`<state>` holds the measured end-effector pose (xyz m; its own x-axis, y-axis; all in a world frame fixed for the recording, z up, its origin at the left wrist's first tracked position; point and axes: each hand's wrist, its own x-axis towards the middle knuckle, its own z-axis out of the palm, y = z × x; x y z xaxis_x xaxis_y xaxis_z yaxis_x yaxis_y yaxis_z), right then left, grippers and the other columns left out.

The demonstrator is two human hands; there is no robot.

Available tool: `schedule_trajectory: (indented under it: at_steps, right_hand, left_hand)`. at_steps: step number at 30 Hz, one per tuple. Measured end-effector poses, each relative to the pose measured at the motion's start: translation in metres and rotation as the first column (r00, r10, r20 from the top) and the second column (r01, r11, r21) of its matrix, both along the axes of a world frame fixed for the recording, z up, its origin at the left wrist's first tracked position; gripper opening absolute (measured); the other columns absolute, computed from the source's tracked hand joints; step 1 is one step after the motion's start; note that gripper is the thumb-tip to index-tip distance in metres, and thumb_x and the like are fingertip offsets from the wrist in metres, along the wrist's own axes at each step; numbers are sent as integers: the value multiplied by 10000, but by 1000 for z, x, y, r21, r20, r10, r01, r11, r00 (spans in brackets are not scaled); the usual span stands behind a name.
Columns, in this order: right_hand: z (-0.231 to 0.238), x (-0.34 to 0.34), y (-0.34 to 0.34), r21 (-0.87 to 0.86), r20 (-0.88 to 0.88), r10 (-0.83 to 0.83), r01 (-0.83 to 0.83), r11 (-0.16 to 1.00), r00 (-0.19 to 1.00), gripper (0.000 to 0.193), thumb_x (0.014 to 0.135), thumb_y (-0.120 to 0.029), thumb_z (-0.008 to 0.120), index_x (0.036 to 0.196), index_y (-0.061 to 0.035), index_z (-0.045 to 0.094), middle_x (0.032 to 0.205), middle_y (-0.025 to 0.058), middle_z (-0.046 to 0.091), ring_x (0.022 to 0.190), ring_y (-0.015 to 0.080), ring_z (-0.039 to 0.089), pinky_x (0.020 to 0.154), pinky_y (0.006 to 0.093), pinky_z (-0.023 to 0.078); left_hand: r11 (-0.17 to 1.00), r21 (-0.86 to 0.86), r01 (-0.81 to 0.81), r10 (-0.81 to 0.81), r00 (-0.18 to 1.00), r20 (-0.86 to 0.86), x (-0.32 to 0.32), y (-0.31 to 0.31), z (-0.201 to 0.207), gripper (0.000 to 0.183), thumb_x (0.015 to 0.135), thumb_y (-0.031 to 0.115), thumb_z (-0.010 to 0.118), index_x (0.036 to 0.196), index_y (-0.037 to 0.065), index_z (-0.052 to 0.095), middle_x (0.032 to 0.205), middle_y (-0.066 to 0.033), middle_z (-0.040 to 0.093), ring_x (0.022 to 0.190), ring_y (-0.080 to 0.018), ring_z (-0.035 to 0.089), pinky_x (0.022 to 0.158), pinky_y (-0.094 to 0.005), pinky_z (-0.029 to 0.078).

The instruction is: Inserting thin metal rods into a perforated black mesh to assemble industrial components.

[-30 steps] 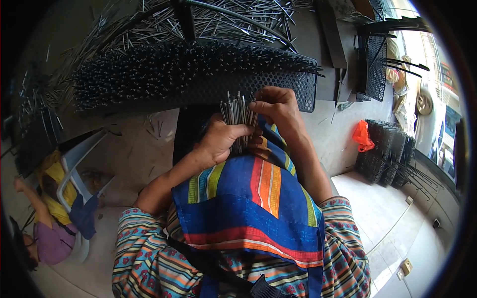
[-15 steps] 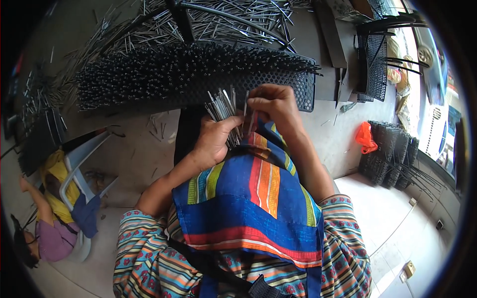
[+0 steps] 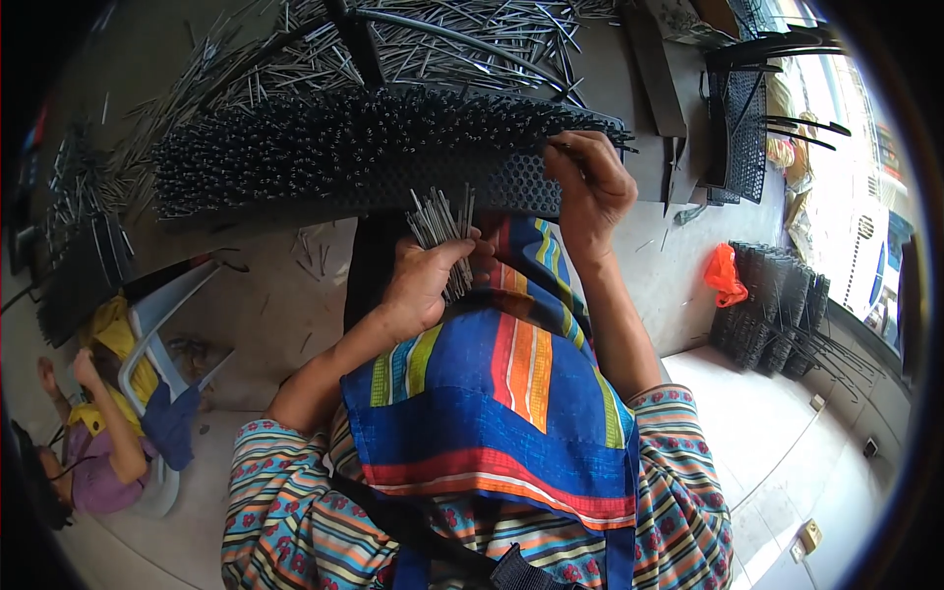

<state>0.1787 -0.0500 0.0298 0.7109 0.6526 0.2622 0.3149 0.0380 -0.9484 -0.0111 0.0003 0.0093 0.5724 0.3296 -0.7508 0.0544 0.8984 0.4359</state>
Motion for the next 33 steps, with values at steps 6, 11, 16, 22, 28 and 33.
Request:
schedule_trajectory:
  at_steps: [6,11,16,22,28,33]
  right_hand:
    - [-6,6,4,-33,150,40,-35,999,988,129,781,125,645,885,51,661,841,61,636,663,87,597,584,195,480]
    - [-7,6,6,-86,292,28,-3,996,956,122,742,107,684,842,38,677,798,61,642,662,93,602,594,210,487]
    - [2,-2,10,-164,347,5,55,985,938,124,723,74,716,833,27,684,772,60,644,665,101,604,594,217,477]
    - [0,-4,11,-199,354,-17,93,976,935,112,724,56,723,821,19,681,727,53,631,648,98,593,585,220,467]
    - [-5,-3,8,-262,440,21,106,959,898,120,717,28,735,822,6,681,709,64,618,607,118,590,553,234,453]
    - [2,-6,12,-380,598,114,155,912,793,123,723,8,733,835,-10,686,714,70,621,596,138,598,549,239,454]
  left_hand:
    - [995,96,-28,29,999,-15,1,1,0,184,864,15,565,1039,-19,612,869,-146,686,743,-244,686,659,-364,582]
    - [999,36,-24,24,1000,8,6,4,6,171,861,17,575,1022,5,630,878,-142,690,731,-233,682,648,-352,575]
    - [999,37,-13,14,1000,-17,2,4,3,167,857,21,594,1019,16,633,877,-137,692,732,-230,682,633,-342,561]
    - [999,-7,-39,39,999,5,1,5,2,167,853,25,598,1016,17,633,886,-138,692,746,-236,683,654,-350,561]
    - [998,-37,-52,55,994,90,0,5,1,166,852,23,590,1012,6,629,892,-146,690,762,-244,682,675,-360,568]
    - [995,-83,-52,57,997,56,0,7,2,167,850,15,586,1011,-4,627,890,-148,688,761,-246,682,684,-364,570]
